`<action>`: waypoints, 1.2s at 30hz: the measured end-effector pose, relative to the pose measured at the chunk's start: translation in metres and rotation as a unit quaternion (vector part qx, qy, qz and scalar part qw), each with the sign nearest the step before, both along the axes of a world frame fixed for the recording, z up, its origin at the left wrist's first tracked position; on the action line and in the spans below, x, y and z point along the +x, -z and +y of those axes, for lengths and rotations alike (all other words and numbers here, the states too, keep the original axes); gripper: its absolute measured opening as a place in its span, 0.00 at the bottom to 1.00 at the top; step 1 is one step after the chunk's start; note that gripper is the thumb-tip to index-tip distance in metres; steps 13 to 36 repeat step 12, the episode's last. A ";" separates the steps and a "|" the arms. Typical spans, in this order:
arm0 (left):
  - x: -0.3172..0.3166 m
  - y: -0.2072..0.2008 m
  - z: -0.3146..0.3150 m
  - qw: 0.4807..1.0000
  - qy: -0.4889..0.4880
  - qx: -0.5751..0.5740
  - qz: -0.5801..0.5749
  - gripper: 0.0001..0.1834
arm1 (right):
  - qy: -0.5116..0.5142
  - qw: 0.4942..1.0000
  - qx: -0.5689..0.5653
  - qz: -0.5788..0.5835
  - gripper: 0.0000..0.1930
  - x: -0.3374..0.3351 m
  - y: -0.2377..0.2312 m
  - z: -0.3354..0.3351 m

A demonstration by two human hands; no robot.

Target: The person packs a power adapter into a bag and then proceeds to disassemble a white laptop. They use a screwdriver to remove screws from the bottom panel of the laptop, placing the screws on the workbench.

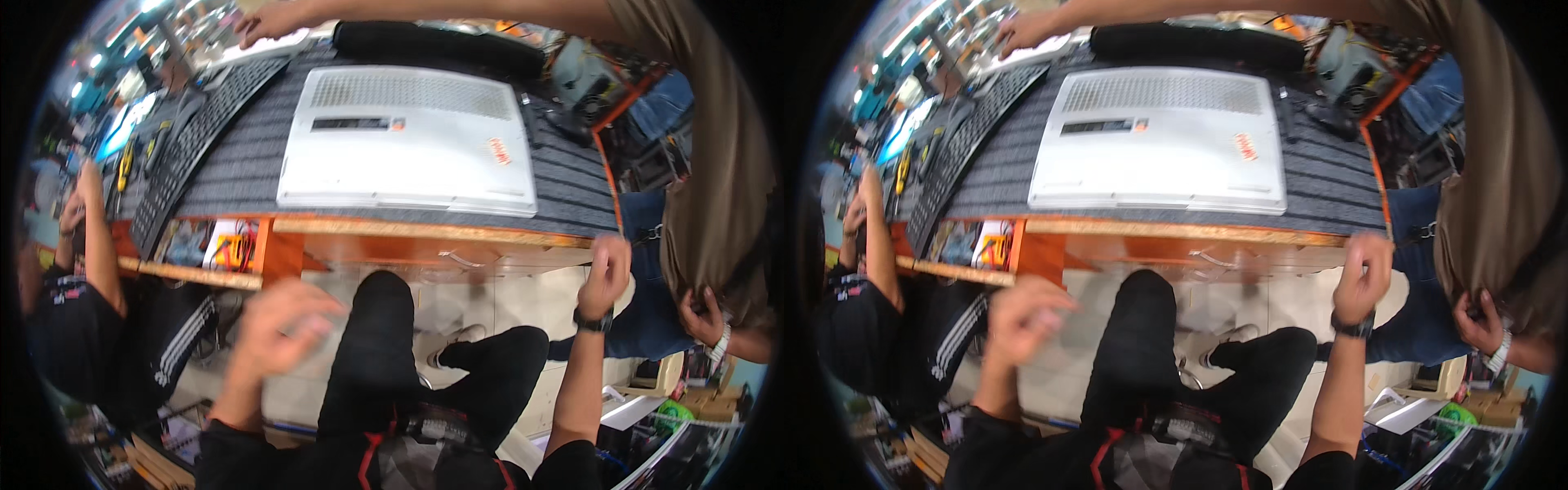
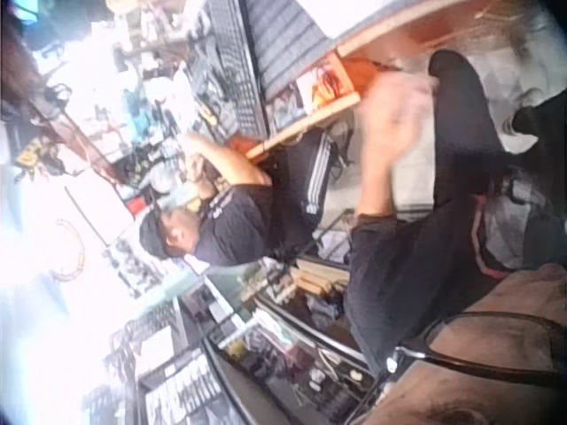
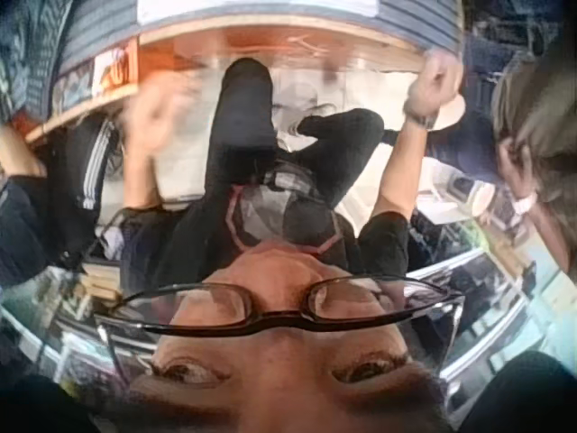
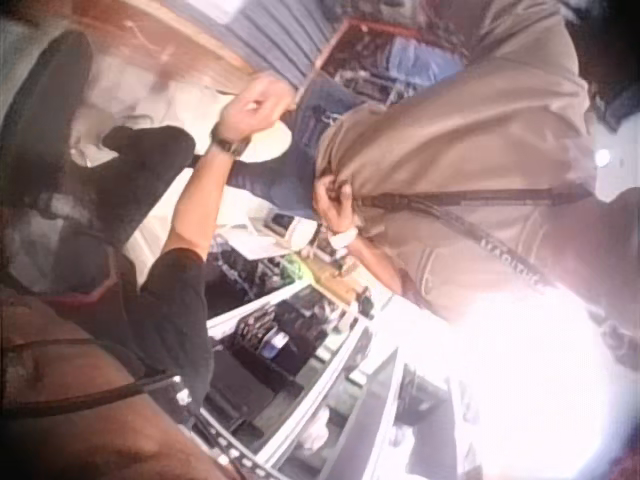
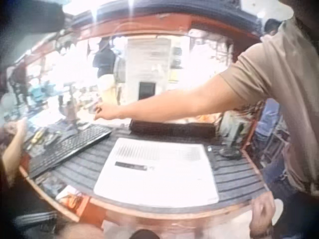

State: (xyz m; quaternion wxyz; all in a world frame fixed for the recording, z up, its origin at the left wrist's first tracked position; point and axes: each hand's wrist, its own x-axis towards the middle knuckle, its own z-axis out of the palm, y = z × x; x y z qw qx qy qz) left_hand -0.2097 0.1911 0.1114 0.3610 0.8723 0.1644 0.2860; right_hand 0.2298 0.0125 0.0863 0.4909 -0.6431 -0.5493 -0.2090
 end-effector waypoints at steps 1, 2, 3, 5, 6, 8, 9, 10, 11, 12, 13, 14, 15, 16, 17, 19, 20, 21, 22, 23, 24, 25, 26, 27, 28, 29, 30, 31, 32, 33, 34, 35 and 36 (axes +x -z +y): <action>-0.025 -0.005 0.011 0.995 -0.089 0.034 -0.012 0.12 | -0.051 0.998 -0.045 0.003 0.06 -0.020 0.010 -0.013; -0.045 -0.008 0.016 0.980 -0.196 0.035 -0.005 0.12 | -0.156 0.985 -0.072 -0.009 0.04 -0.043 0.025 -0.008; -0.063 -0.003 0.030 0.950 -0.287 0.090 0.079 0.15 | -0.251 0.962 -0.104 -0.022 0.04 -0.070 0.041 -0.008; -0.082 0.010 0.065 0.915 -0.280 0.234 0.175 0.22 | -0.328 0.880 -0.339 -0.061 0.06 -0.100 0.072 0.005; -0.083 0.018 0.066 0.914 -0.287 0.213 0.193 0.25 | -0.341 0.839 -0.422 -0.040 0.07 -0.106 0.103 0.015; -0.087 0.027 0.075 0.896 -0.294 0.222 0.248 0.33 | -0.326 0.724 -0.607 -0.025 0.13 -0.103 0.173 0.031; -0.077 0.025 0.072 0.894 -0.308 0.209 0.251 0.33 | -0.291 0.646 -0.705 -0.036 0.17 -0.098 0.203 0.038; -0.075 0.022 0.070 0.888 -0.312 0.216 0.261 0.33 | -0.278 0.590 -0.754 -0.073 0.19 -0.093 0.242 0.048; -0.076 0.021 0.069 0.881 -0.318 0.223 0.272 0.32 | -0.265 0.530 -0.798 -0.112 0.22 -0.089 0.278 0.059; -0.074 0.023 0.074 0.891 -0.310 0.207 0.257 0.34 | -0.256 0.475 -0.834 -0.114 0.26 -0.085 0.300 0.075; -0.074 0.023 0.074 0.891 -0.310 0.207 0.257 0.34 | -0.256 0.475 -0.834 -0.114 0.26 -0.085 0.300 0.075; -0.074 0.023 0.074 0.891 -0.310 0.207 0.257 0.34 | -0.256 0.475 -0.834 -0.114 0.26 -0.085 0.300 0.075; -0.074 0.023 0.074 0.891 -0.310 0.207 0.257 0.34 | -0.256 0.475 -0.834 -0.114 0.26 -0.085 0.300 0.075; -0.074 0.023 0.074 0.891 -0.310 0.207 0.257 0.34 | -0.256 0.475 -0.834 -0.114 0.26 -0.085 0.300 0.075; -0.074 0.023 0.074 0.891 -0.310 0.207 0.257 0.34 | -0.256 0.475 -0.834 -0.114 0.26 -0.085 0.300 0.075; -0.074 0.023 0.074 0.891 -0.310 0.207 0.257 0.34 | -0.256 0.475 -0.834 -0.114 0.26 -0.085 0.300 0.075; -0.074 0.023 0.074 0.891 -0.310 0.207 0.257 0.34 | -0.256 0.475 -0.834 -0.114 0.26 -0.085 0.300 0.075; -0.074 0.023 0.074 0.891 -0.310 0.207 0.257 0.34 | -0.256 0.475 -0.834 -0.114 0.26 -0.085 0.300 0.075; -0.074 0.023 0.074 0.891 -0.310 0.207 0.257 0.34 | -0.256 0.475 -0.834 -0.114 0.26 -0.085 0.300 0.075; -0.074 0.023 0.074 0.891 -0.310 0.207 0.257 0.34 | -0.256 0.475 -0.834 -0.114 0.26 -0.085 0.300 0.075; -0.074 0.023 0.074 0.891 -0.310 0.207 0.257 0.34 | -0.256 0.475 -0.834 -0.114 0.26 -0.085 0.300 0.075; -0.074 0.023 0.074 0.891 -0.310 0.207 0.257 0.34 | -0.256 0.475 -0.834 -0.114 0.26 -0.085 0.300 0.075; -0.074 0.023 0.074 0.891 -0.310 0.207 0.257 0.34 | -0.256 0.475 -0.834 -0.114 0.26 -0.085 0.300 0.075; -0.074 0.023 0.074 0.891 -0.310 0.207 0.257 0.34 | -0.256 0.475 -0.834 -0.114 0.26 -0.085 0.300 0.075; -0.074 0.023 0.074 0.891 -0.310 0.207 0.257 0.34 | -0.256 0.475 -0.834 -0.114 0.26 -0.085 0.300 0.075; -0.074 0.023 0.074 0.891 -0.310 0.207 0.257 0.34 | -0.256 0.475 -0.834 -0.114 0.26 -0.085 0.300 0.075; -0.074 0.023 0.074 0.891 -0.310 0.207 0.257 0.34 | -0.256 0.475 -0.834 -0.114 0.26 -0.085 0.300 0.075; -0.074 0.023 0.074 0.891 -0.310 0.207 0.257 0.34 | -0.256 0.475 -0.834 -0.114 0.26 -0.085 0.300 0.075; -0.074 0.023 0.074 0.891 -0.310 0.207 0.257 0.34 | -0.256 0.475 -0.834 -0.114 0.26 -0.085 0.300 0.075; -0.074 0.023 0.074 0.891 -0.310 0.207 0.257 0.34 | -0.256 0.475 -0.834 -0.114 0.26 -0.085 0.300 0.075; -0.074 0.023 0.074 0.891 -0.310 0.207 0.257 0.34 | -0.256 0.475 -0.834 -0.114 0.26 -0.085 0.300 0.075; -0.074 0.023 0.074 0.891 -0.310 0.207 0.257 0.34 | -0.256 0.475 -0.834 -0.114 0.26 -0.085 0.300 0.075; -0.074 0.023 0.074 0.891 -0.310 0.207 0.257 0.34 | -0.256 0.475 -0.834 -0.114 0.26 -0.085 0.300 0.075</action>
